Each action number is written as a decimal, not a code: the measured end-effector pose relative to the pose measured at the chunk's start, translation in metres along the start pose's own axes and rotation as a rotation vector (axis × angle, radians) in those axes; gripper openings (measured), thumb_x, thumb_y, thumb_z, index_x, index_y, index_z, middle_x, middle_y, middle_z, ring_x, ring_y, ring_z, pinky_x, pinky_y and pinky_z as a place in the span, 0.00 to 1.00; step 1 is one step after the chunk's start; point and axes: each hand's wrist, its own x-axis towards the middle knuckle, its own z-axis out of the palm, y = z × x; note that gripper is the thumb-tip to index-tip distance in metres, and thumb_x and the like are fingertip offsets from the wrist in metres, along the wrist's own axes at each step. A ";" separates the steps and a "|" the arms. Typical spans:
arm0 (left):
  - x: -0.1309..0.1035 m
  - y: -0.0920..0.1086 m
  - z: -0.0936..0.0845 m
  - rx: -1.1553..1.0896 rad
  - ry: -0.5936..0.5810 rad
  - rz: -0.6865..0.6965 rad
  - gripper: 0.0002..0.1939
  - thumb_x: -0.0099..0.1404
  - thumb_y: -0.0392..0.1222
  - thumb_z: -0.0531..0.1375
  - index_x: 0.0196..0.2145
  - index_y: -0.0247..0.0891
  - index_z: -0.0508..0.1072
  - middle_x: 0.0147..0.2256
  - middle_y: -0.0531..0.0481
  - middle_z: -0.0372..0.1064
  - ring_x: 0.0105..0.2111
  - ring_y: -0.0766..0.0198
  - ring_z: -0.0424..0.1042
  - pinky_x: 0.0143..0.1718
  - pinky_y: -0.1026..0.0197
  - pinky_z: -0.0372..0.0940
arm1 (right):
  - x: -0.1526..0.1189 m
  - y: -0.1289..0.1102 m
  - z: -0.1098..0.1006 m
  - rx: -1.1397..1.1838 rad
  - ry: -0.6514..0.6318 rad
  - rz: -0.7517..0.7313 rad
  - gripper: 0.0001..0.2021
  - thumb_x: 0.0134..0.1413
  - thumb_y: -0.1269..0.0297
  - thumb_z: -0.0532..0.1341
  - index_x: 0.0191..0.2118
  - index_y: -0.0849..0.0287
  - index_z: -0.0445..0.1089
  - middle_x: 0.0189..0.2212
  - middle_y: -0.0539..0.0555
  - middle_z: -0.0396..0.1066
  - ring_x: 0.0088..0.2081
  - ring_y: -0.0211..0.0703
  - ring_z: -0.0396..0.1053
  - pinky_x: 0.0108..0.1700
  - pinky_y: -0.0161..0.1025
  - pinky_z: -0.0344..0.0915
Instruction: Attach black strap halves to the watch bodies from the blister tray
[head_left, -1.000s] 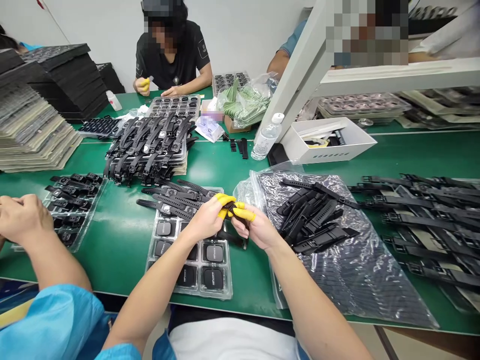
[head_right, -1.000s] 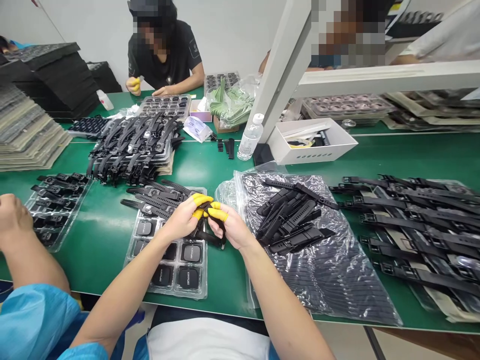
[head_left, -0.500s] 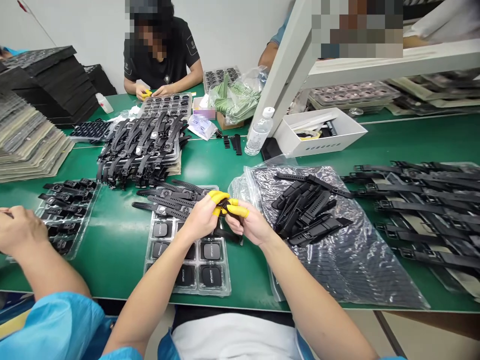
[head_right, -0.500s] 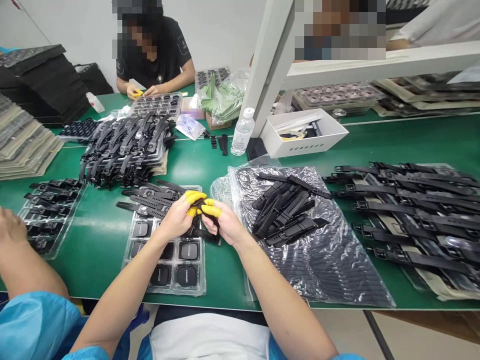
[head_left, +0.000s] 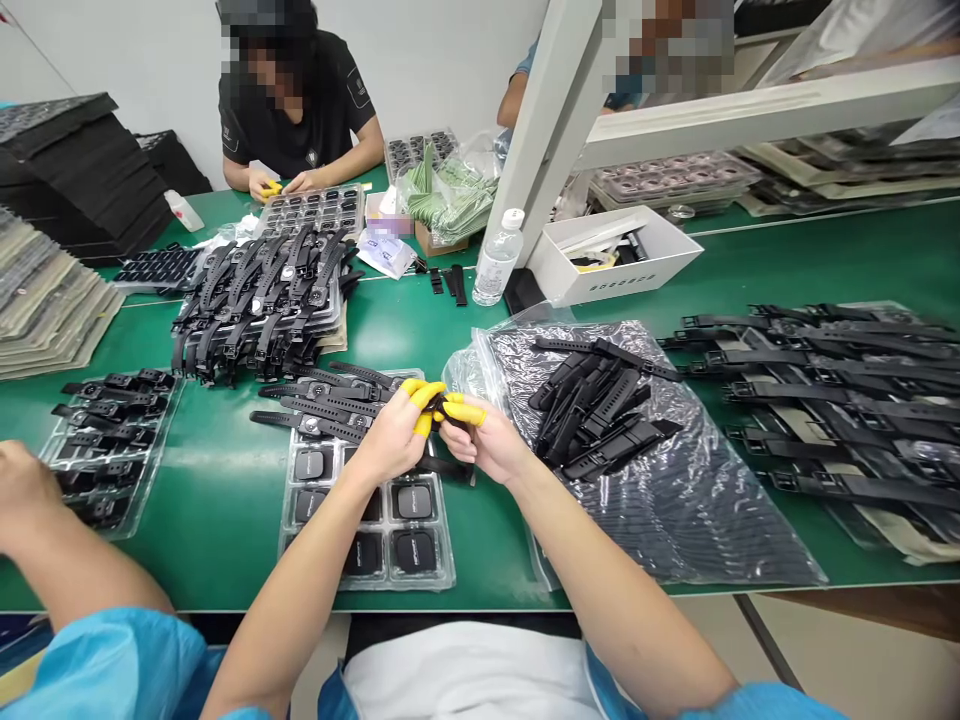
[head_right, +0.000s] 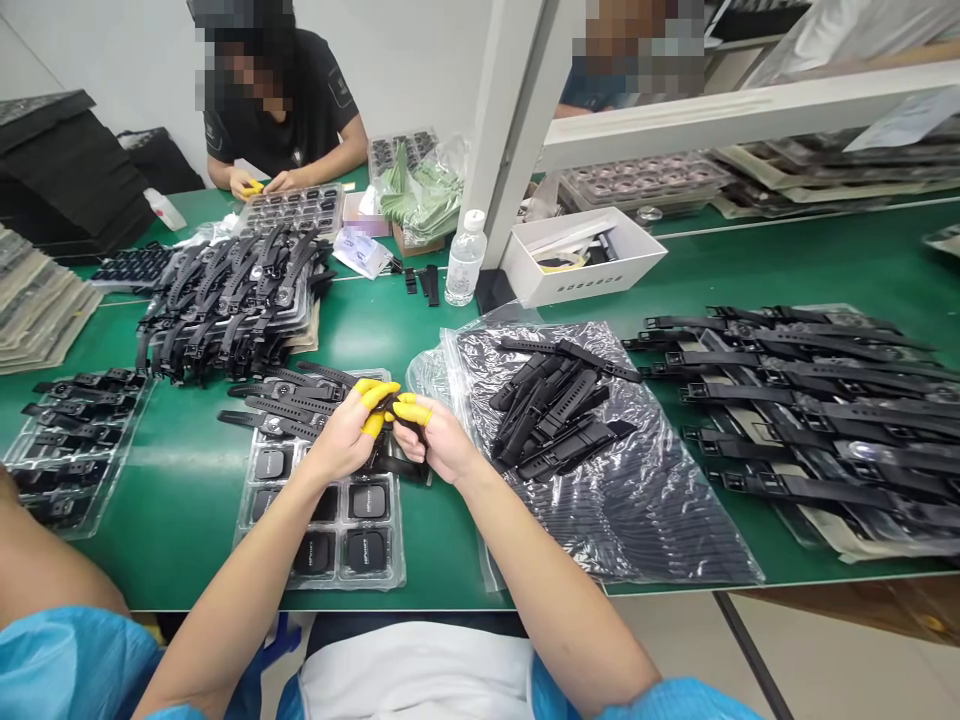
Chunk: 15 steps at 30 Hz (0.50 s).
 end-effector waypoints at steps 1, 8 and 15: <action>0.000 0.000 -0.001 -0.003 -0.010 -0.003 0.24 0.76 0.33 0.49 0.66 0.39 0.65 0.59 0.38 0.66 0.62 0.54 0.68 0.65 0.48 0.67 | 0.000 0.000 0.000 0.005 -0.005 0.002 0.18 0.52 0.55 0.72 0.32 0.57 0.63 0.15 0.41 0.59 0.15 0.29 0.49 0.15 0.28 0.46; 0.000 0.004 -0.008 -0.010 -0.075 -0.028 0.22 0.79 0.41 0.49 0.67 0.37 0.65 0.59 0.37 0.65 0.62 0.51 0.67 0.66 0.47 0.66 | 0.000 -0.001 -0.001 -0.007 0.026 0.022 0.19 0.50 0.54 0.73 0.31 0.56 0.63 0.15 0.41 0.59 0.15 0.29 0.48 0.15 0.27 0.46; 0.002 0.002 -0.007 0.094 -0.086 0.003 0.23 0.75 0.36 0.50 0.65 0.39 0.67 0.55 0.39 0.68 0.59 0.52 0.69 0.63 0.48 0.68 | 0.001 0.001 -0.005 -0.046 0.032 0.048 0.18 0.52 0.54 0.71 0.32 0.56 0.63 0.14 0.41 0.57 0.15 0.29 0.46 0.15 0.28 0.44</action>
